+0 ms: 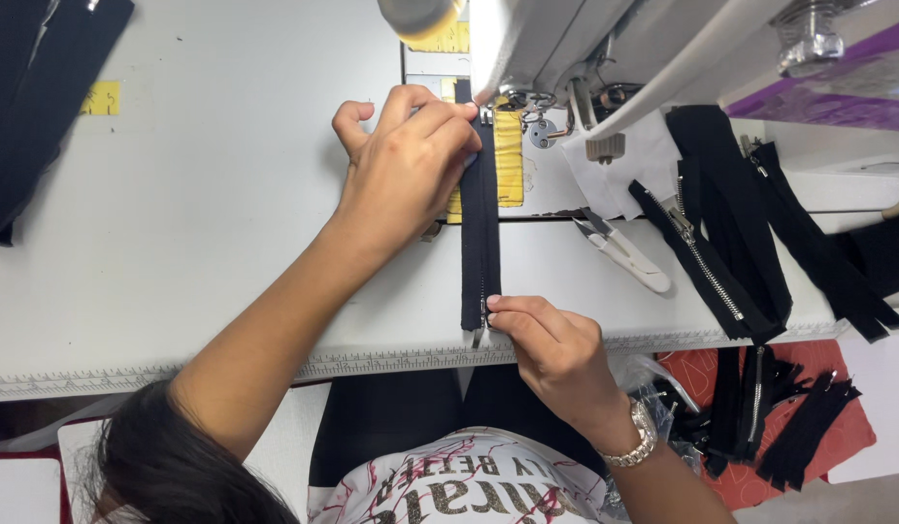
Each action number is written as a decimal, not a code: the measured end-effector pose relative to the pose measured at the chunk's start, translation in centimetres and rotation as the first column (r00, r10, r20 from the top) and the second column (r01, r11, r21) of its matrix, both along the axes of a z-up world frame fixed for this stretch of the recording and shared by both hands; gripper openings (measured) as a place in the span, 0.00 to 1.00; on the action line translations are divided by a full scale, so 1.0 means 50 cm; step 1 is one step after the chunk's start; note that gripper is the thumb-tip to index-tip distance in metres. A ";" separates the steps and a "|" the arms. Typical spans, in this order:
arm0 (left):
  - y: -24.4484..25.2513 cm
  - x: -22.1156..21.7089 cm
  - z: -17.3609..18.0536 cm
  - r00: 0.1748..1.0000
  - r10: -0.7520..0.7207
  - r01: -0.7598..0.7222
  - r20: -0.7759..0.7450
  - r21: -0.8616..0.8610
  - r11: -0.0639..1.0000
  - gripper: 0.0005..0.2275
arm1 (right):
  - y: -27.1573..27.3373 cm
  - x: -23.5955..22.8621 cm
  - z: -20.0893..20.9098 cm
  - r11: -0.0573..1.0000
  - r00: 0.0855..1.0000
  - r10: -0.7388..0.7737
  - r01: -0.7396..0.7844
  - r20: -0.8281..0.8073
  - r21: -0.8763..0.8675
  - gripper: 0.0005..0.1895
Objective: The person aligns black zipper tape with a zipper and sews them together using a sewing machine. They repeatedly position the zipper under the presser foot, guide it through the machine, and then remove the finished piece to repeat the process with another zipper.
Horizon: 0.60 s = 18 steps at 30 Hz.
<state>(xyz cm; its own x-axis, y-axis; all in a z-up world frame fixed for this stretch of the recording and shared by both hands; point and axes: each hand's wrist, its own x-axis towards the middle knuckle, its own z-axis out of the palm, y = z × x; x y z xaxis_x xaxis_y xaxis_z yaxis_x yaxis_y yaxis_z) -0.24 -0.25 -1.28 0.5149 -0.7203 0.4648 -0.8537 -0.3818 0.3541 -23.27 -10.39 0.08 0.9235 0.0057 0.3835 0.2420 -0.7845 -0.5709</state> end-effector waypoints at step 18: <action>0.021 -0.075 0.044 0.999 0.018 -0.009 -0.051 0.156 0.988 0.17 | 0.007 -0.005 -0.008 0.990 0.996 -0.065 0.071 0.054 -0.118 0.13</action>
